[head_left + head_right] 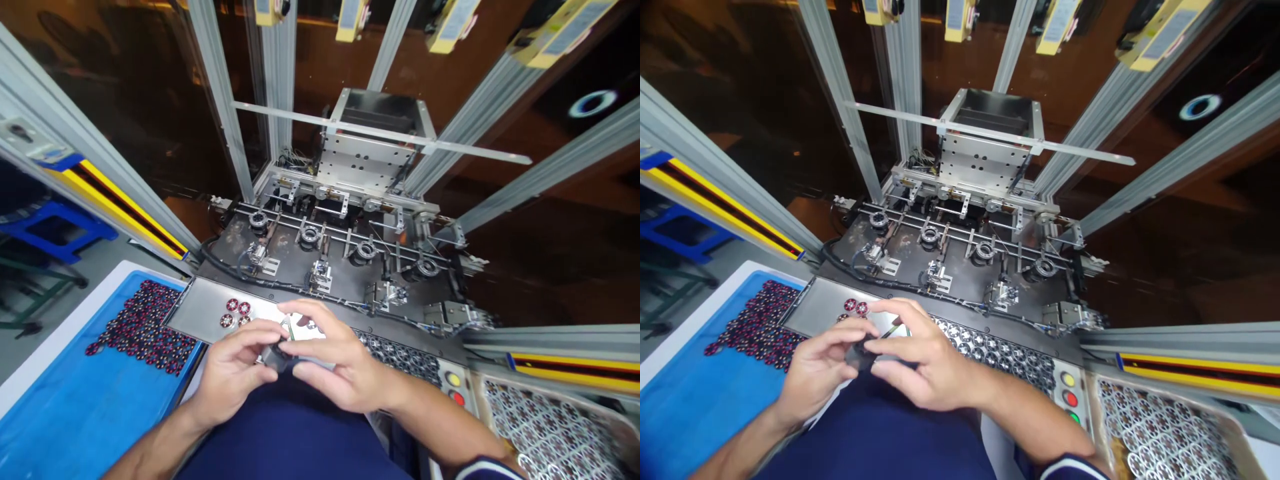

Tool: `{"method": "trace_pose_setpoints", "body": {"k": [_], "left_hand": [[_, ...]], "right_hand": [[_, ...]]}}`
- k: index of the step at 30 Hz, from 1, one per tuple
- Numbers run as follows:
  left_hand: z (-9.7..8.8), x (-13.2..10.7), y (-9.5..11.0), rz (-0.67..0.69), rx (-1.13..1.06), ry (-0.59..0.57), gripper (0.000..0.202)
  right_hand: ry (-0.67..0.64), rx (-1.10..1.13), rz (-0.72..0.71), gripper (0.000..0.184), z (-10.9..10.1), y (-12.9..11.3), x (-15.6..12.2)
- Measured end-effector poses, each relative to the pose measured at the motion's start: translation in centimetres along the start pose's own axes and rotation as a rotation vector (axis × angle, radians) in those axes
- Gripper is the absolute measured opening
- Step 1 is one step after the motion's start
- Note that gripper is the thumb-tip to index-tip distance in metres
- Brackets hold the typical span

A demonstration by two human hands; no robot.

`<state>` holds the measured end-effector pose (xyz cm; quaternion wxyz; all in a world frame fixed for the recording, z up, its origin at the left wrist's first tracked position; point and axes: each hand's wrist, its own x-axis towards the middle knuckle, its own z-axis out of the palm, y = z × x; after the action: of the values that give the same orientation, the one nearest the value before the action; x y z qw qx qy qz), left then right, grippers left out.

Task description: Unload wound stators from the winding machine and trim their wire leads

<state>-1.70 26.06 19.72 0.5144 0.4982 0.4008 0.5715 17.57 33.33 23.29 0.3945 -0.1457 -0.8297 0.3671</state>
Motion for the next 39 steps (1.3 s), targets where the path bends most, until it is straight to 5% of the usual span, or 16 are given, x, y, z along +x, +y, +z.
{"method": "trace_pose_setpoints", "body": {"k": [4,9,13,16,19,22,25,39], "left_hand": [[-1.0,0.2,0.4,0.004,0.109,-0.162,0.038],[-1.6,0.4,-0.5,-0.029,0.181,-0.296,0.044],[-2.4,0.4,-1.8,-0.12,0.156,-0.171,0.053],[-3.8,0.2,-3.1,-0.243,0.149,0.08,0.06],[-5.4,-0.2,-4.7,-0.303,0.175,0.263,0.053],[-6.5,-0.9,-6.5,-0.372,0.192,0.328,0.048],[-6.9,-1.5,-8.0,-0.441,0.194,0.344,0.047],[-5.8,0.1,-9.0,-0.547,0.169,0.323,0.046]], "right_hand": [[-0.289,0.276,0.187,0.01,-2.0,0.1,1.3],[-0.545,0.348,0.201,0.006,-1.8,1.1,1.4],[-0.592,0.321,0.16,0.009,-2.2,3.1,2.3],[-0.52,0.133,0.16,0.015,-4.4,7.8,4.9],[-0.435,-0.257,0.297,0.026,-7.2,15.0,7.9],[-0.432,-0.455,0.432,0.023,-9.0,21.8,9.5],[-0.442,-0.487,0.467,0.018,-9.1,25.7,9.6],[-0.523,-0.61,0.572,0.018,-7.4,27.2,9.2]]}}
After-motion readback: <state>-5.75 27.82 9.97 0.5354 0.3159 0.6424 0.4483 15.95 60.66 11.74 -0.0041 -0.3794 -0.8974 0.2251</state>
